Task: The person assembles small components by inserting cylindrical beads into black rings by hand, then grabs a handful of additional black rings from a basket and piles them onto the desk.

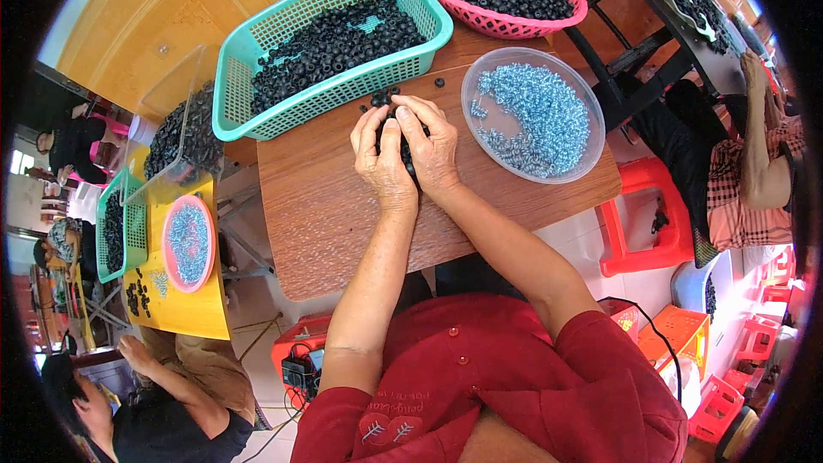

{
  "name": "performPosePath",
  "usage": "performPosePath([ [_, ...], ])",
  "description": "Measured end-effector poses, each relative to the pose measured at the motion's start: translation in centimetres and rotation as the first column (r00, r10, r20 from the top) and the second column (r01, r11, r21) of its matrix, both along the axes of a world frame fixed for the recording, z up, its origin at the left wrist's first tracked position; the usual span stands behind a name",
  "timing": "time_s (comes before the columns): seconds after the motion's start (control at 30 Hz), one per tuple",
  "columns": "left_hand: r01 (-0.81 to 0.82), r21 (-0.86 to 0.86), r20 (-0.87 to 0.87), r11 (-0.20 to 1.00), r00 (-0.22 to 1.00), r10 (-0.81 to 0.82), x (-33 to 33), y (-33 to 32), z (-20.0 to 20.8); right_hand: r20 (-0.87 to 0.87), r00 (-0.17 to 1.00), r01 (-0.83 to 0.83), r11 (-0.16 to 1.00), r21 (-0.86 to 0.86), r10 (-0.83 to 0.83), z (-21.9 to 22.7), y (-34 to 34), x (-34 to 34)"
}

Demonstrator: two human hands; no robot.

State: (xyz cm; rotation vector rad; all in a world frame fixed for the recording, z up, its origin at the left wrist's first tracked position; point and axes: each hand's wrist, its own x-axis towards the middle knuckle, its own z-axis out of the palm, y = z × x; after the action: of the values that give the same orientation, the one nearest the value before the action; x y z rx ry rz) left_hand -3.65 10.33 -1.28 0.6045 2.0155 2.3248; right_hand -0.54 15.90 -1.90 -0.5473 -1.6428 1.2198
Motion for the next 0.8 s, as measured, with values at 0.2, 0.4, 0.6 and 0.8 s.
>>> performPosePath([
  [0.2, 0.014, -0.011, -0.072, 1.000, 0.997, -0.015, -0.4, 0.0, -0.5, 0.058, 0.998, 0.011, 0.999, 0.050, -0.014, 0.9, 0.0, 0.5],
  [0.4, 0.059, 0.049, 0.030, 0.997, 0.998, -0.061, -0.1, 0.1, 0.1, 0.105, 0.993, 0.033, 0.982, 0.185, -0.053, 0.8, 0.2, 0.7],
  [0.6, 0.086, 0.191, 0.137, 0.978, 0.984, -0.114, 1.1, 0.1, 2.3, 0.077, 0.991, 0.083, 0.961, 0.264, -0.107, 0.8, -0.1, 0.4],
  [0.8, 0.075, 0.179, 0.064, 0.981, 0.994, -0.088, 0.3, 0.0, 1.6, 0.197, 0.974, 0.032, 0.937, 0.347, -0.107, 0.2, -0.2, 0.2],
])
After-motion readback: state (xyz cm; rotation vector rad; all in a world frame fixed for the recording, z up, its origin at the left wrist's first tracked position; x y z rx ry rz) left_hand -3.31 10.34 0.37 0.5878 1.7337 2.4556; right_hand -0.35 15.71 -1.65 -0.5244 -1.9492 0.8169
